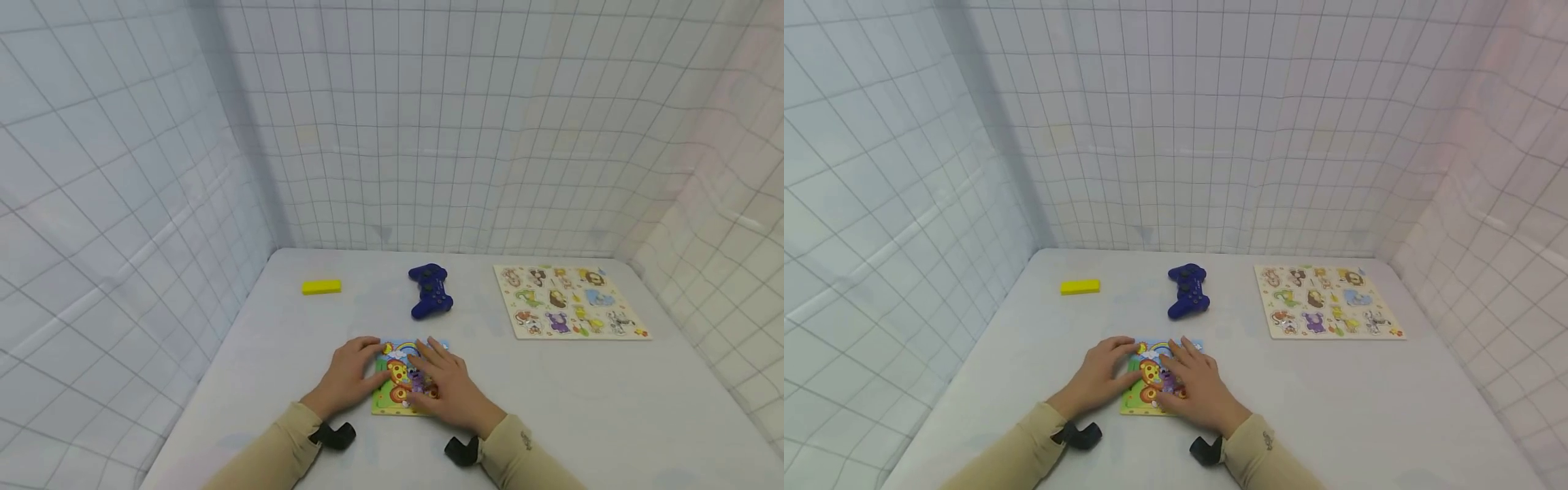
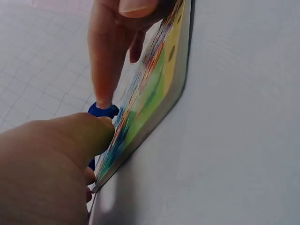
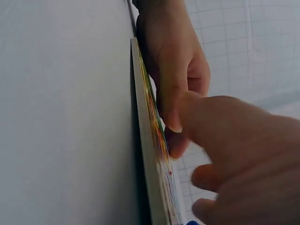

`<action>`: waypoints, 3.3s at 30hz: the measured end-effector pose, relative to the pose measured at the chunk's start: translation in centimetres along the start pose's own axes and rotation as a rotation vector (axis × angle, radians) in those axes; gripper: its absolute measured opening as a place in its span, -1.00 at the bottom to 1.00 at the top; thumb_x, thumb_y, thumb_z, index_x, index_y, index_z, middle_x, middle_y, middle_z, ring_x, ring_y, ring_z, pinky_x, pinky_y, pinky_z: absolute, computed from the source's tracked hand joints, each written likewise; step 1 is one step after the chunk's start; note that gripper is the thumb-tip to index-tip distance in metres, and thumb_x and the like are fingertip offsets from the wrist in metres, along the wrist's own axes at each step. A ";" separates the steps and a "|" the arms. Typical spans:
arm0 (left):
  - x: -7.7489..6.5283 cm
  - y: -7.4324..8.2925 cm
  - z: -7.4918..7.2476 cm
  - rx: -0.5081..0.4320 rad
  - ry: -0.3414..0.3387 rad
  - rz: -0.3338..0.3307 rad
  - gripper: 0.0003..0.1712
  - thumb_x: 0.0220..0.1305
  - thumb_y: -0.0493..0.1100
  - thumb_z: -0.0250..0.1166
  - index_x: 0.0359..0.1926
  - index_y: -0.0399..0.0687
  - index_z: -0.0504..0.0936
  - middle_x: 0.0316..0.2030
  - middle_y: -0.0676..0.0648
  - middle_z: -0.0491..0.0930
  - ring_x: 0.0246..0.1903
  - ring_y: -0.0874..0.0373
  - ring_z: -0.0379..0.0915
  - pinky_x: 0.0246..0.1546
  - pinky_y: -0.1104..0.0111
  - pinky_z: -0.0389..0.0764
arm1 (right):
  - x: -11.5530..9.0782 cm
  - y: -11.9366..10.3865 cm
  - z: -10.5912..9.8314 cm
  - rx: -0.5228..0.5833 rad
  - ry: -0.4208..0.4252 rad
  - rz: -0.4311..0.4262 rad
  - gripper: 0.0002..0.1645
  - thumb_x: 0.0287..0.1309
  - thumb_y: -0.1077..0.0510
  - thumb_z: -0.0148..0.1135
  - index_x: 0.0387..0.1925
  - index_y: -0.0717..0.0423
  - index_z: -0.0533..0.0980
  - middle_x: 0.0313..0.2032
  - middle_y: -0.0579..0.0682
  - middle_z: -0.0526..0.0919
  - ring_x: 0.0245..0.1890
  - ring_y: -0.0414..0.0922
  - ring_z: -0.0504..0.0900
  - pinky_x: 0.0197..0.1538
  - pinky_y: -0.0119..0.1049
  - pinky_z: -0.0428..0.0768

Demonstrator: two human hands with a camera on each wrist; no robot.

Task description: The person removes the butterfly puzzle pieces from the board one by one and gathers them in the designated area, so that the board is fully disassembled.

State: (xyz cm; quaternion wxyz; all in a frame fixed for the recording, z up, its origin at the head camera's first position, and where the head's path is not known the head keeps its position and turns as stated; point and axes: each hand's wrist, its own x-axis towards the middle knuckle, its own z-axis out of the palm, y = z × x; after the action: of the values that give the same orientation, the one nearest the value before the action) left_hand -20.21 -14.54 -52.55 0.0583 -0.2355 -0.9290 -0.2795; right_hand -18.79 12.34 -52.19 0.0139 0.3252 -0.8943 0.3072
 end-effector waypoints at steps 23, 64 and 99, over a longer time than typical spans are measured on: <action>0.9 0.5 0.3 0.151 0.039 0.036 -0.55 0.40 0.01 0.34 0.19 -0.09 0.64 0.19 -0.16 0.54 0.23 -0.09 0.46 0.26 0.00 0.48 | -0.4 -1.2 -0.4 -0.191 -0.148 0.077 -0.06 0.32 -0.49 0.11 0.51 -0.05 0.34 0.59 0.13 0.12 0.61 0.15 0.03 0.45 0.20 0.21; 1.4 0.2 0.4 -0.036 0.138 0.053 -0.57 0.27 -0.09 0.49 0.12 -0.05 0.64 0.06 -0.04 0.70 0.32 -0.13 0.41 0.28 -0.19 0.36 | -0.4 -1.1 -0.3 -0.173 -0.175 0.060 -0.08 0.36 -0.47 0.07 0.54 -0.05 0.30 0.60 0.12 0.09 0.62 0.15 -0.01 0.46 0.22 0.15; 0.8 -0.1 0.3 -0.335 0.338 -0.188 -0.76 0.36 -0.06 0.43 0.01 0.09 0.72 -0.21 0.26 0.72 -0.02 0.24 0.63 0.10 0.17 0.60 | -0.5 -1.1 -0.4 -0.152 -0.161 0.060 -0.09 0.36 -0.45 0.10 0.54 -0.08 0.30 0.60 0.11 0.10 0.62 0.15 -0.01 0.45 0.24 0.11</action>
State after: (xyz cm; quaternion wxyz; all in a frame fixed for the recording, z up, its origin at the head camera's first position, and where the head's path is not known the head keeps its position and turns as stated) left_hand -20.93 -14.16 -52.65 0.1469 -0.1045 -0.8646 -0.4691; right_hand -17.78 12.22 -51.36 -0.0426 0.3200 -0.9226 0.2114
